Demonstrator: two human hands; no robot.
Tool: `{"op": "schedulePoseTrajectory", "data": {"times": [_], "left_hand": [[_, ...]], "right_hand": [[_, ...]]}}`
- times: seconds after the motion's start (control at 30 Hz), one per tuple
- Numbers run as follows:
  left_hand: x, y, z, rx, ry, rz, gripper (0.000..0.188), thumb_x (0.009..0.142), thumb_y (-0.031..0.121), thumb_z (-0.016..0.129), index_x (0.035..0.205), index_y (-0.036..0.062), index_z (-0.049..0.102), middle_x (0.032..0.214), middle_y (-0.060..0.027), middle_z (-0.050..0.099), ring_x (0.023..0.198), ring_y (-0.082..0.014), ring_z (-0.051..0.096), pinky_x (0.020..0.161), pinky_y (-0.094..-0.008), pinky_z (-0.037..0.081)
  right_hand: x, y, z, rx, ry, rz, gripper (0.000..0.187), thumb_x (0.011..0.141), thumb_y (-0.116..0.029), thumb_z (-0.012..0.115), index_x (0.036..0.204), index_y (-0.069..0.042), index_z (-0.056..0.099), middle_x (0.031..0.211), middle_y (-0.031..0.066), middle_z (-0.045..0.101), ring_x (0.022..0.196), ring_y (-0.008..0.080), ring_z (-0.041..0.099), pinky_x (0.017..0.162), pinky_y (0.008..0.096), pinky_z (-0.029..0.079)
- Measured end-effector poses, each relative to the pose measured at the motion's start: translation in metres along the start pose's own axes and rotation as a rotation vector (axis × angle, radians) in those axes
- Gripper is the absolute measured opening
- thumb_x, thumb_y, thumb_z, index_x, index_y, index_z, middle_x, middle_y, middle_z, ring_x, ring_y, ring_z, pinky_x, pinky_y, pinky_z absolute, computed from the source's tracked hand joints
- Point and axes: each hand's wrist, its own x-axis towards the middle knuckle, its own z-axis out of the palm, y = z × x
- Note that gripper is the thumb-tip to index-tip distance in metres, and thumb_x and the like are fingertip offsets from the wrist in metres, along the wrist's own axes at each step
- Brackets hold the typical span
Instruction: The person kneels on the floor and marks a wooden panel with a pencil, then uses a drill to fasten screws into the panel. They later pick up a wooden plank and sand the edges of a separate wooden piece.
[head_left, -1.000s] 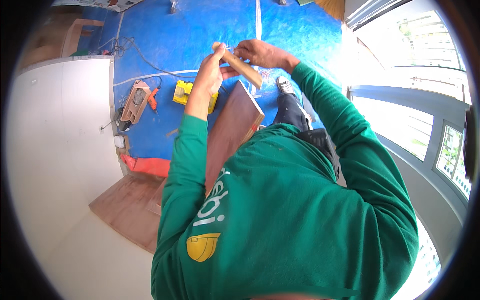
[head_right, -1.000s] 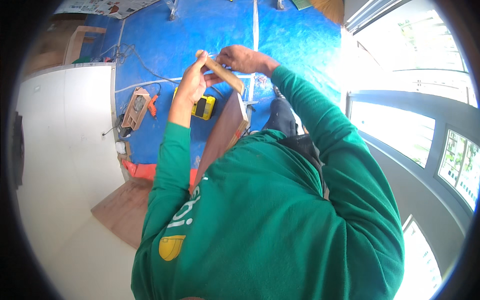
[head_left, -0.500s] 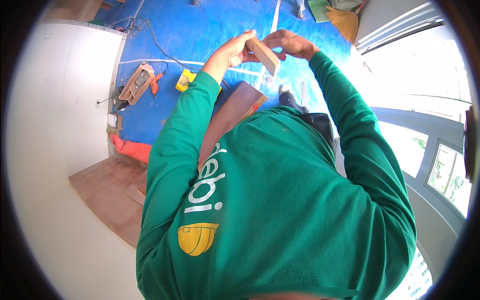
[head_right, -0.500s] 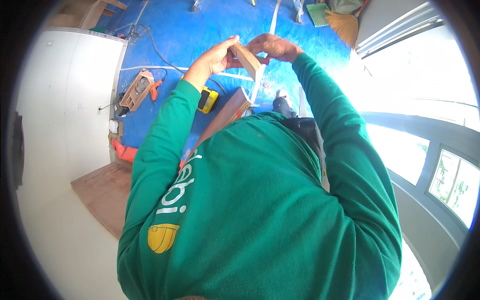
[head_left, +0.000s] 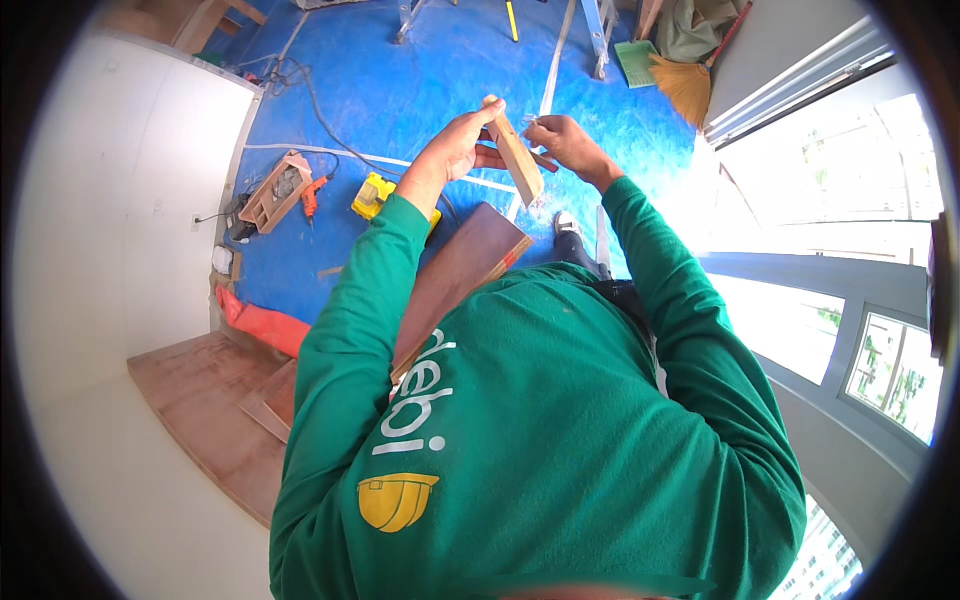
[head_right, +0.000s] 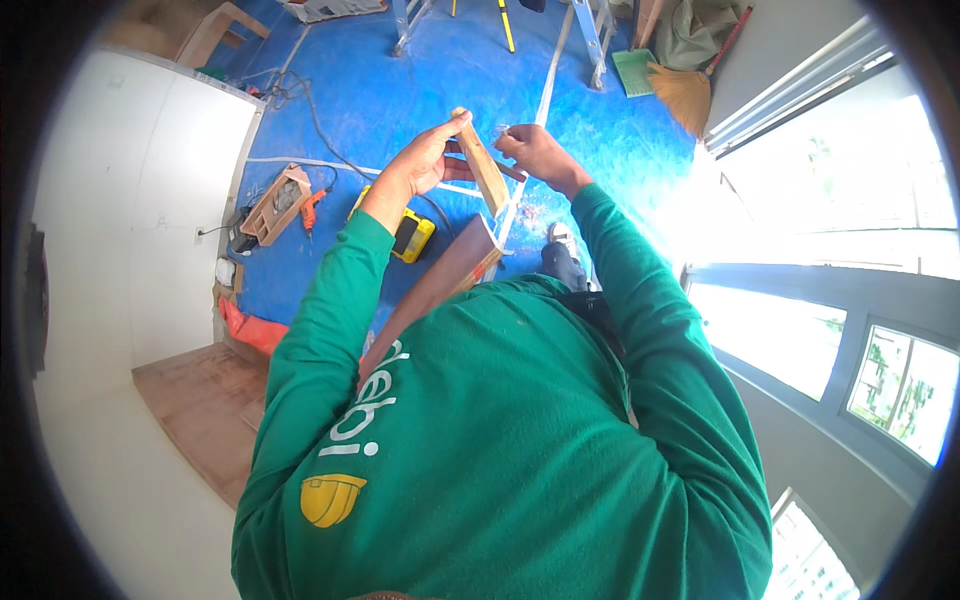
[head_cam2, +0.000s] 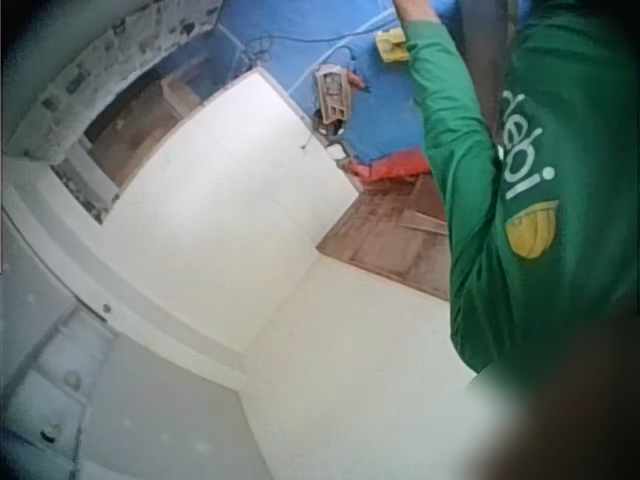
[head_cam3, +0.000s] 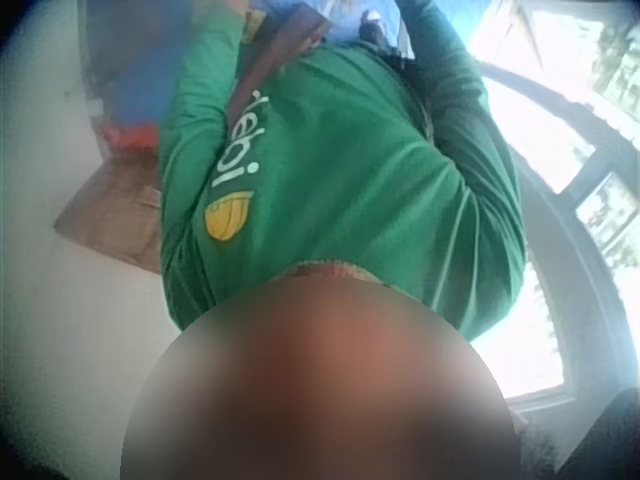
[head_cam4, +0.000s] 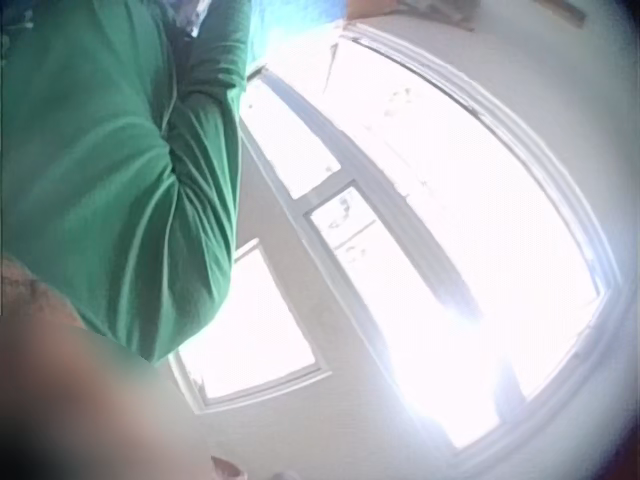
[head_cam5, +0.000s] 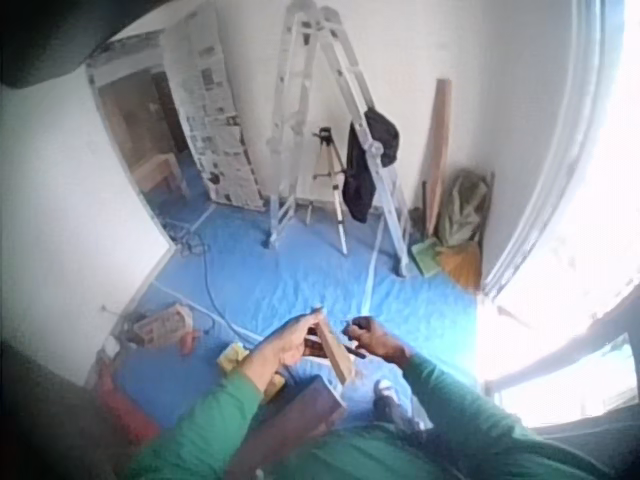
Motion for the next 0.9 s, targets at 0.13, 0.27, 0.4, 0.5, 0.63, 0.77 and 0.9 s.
{"op": "schedulePoseTrajectory", "data": {"times": [0.13,0.27,0.4,0.5,0.63,0.77,0.9], "left_hand": [[0.002,0.002,0.002,0.114,0.118,0.131,0.064,0.100,0.055,0.074,0.130,0.0006,0.056,0.122,-0.0201,0.064,0.102,-0.0341,0.075,0.086,-0.0500,0.068],[0.003,0.002,0.001,0.701,0.436,0.521,0.063,0.099,0.051,0.075,0.127,-0.0021,0.055,0.124,-0.0262,0.065,0.107,-0.0432,0.072,0.091,-0.0523,0.060],[0.004,0.004,-0.003,0.883,0.525,0.763,0.059,0.099,0.051,0.075,0.123,-0.0011,0.059,0.120,-0.0250,0.068,0.115,-0.0429,0.066,0.097,-0.0506,0.053],[0.009,0.003,-0.012,0.891,0.534,0.785,0.058,0.100,0.050,0.076,0.121,-0.0014,0.060,0.118,-0.0227,0.068,0.112,-0.0358,0.070,0.092,-0.0465,0.058],[0.012,-0.002,-0.029,0.561,0.422,0.533,0.062,0.100,0.050,0.075,0.124,-0.0037,0.057,0.118,-0.0220,0.069,0.109,-0.0306,0.074,0.084,-0.0433,0.065],[0.004,-0.002,-0.034,0.295,0.351,0.394,0.063,0.102,0.048,0.073,0.130,-0.0053,0.053,0.121,-0.0210,0.067,0.106,-0.0333,0.076,0.084,-0.0458,0.068],[-0.003,-0.002,-0.036,-0.005,0.215,0.284,0.061,0.106,0.049,0.067,0.130,-0.0059,0.055,0.124,-0.0211,0.064,0.103,-0.0364,0.076,0.088,-0.0474,0.068]], "right_hand": [[0.009,0.020,0.000,-0.396,0.198,-0.175,0.052,0.102,-0.040,0.069,0.131,0.003,0.072,0.119,0.0268,0.073,0.114,0.0418,0.066,0.107,0.0478,0.051],[0.014,0.002,0.008,-0.319,0.125,-0.135,0.064,0.108,-0.045,0.065,0.156,-0.003,0.057,0.134,0.0231,0.071,0.127,0.0347,0.066,0.103,0.0455,0.055],[0.019,-0.037,0.018,0.111,-0.014,0.003,0.049,0.109,-0.034,0.066,0.145,-0.001,0.067,0.122,0.0133,0.076,0.110,0.0191,0.067,0.100,0.0378,0.054],[0.025,-0.052,0.024,0.067,-0.016,-0.017,0.041,0.108,-0.033,0.070,0.134,-0.003,0.076,0.113,0.0095,0.079,0.102,0.0153,0.066,0.096,0.0374,0.054],[0.033,-0.045,0.029,0.130,-0.068,0.005,0.035,0.105,-0.030,0.074,0.130,-0.005,0.079,0.114,0.0073,0.079,0.107,0.0156,0.067,0.102,0.0362,0.053],[0.033,-0.041,0.032,0.223,-0.187,-0.075,0.045,0.103,-0.038,0.076,0.133,-0.004,0.076,0.117,0.0063,0.078,0.108,0.0183,0.069,0.105,0.0369,0.051],[0.026,-0.053,0.032,0.240,-0.206,0.064,0.062,0.104,-0.055,0.069,0.137,-0.002,0.067,0.113,0.0113,0.075,0.102,0.0226,0.072,0.093,0.0398,0.056]]}}
